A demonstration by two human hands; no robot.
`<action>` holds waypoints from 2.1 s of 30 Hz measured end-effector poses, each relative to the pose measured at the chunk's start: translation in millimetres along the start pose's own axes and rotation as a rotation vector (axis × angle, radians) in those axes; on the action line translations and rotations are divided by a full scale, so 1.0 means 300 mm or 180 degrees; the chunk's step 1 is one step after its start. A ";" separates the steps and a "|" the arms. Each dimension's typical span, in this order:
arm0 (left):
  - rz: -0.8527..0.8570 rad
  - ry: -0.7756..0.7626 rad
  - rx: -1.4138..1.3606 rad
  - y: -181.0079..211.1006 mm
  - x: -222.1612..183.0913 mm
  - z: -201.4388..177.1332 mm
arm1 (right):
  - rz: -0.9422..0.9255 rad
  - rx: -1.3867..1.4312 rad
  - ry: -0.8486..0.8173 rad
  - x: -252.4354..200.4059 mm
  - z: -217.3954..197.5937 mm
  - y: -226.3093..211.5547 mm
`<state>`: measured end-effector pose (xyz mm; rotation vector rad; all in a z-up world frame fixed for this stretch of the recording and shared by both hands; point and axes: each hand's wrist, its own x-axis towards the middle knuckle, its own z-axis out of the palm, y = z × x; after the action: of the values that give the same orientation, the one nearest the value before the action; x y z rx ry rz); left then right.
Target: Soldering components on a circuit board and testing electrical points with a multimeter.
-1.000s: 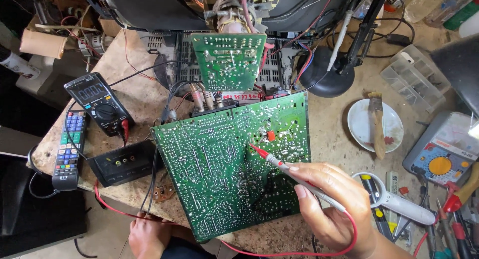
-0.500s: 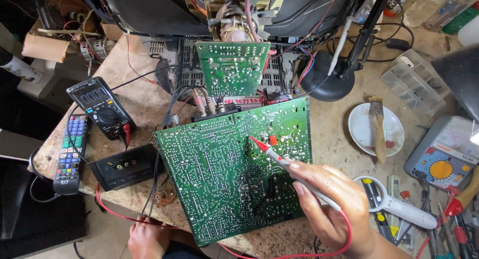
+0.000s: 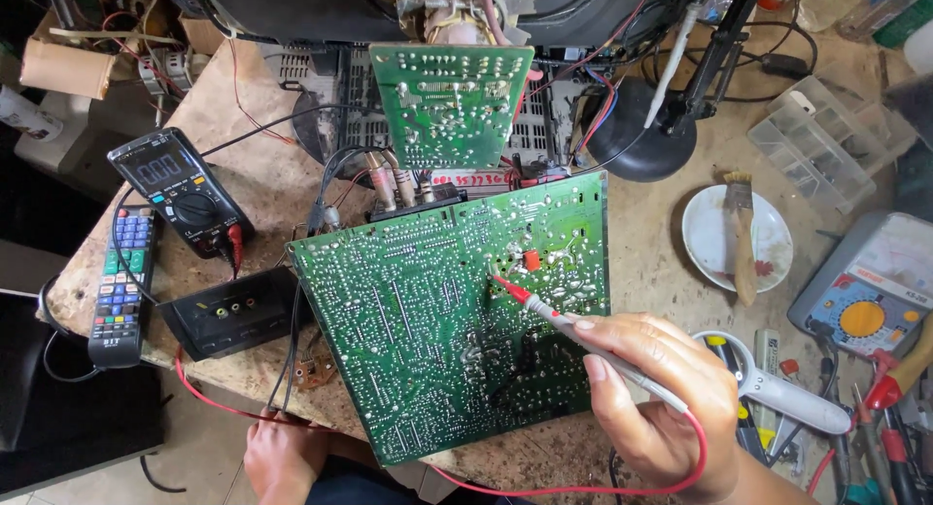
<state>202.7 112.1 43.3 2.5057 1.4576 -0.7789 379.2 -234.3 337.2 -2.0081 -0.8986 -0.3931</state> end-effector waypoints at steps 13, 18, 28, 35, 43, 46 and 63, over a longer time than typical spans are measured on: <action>-0.0070 -0.0133 -0.0139 -0.001 -0.004 -0.010 | -0.0162 -0.0158 0.0172 0.015 0.010 -0.027; -0.0002 0.0089 -0.0050 -0.010 0.007 0.014 | -0.0098 -0.0183 0.0312 0.013 0.005 -0.020; -0.0126 0.0152 -0.0388 -0.003 0.004 0.011 | -0.0157 -0.0285 0.0407 0.017 -0.006 -0.018; 0.0005 0.0253 -0.0151 -0.019 0.024 0.045 | -0.0188 -0.0279 0.0426 0.013 -0.003 -0.011; 0.0025 0.0173 -0.0168 -0.016 0.019 0.025 | -0.0269 -0.0271 0.0562 0.005 0.001 0.005; -0.0076 -0.0040 -0.0174 -0.004 0.002 -0.005 | -0.0268 -0.0268 0.0678 -0.001 0.004 0.006; -0.0145 0.0037 -0.0205 -0.008 0.005 0.004 | -0.0128 -0.0332 0.0823 0.000 -0.001 0.001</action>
<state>200.9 114.1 41.8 2.4420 1.5232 -0.7140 379.5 -234.7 337.3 -1.9787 -0.7703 -0.7173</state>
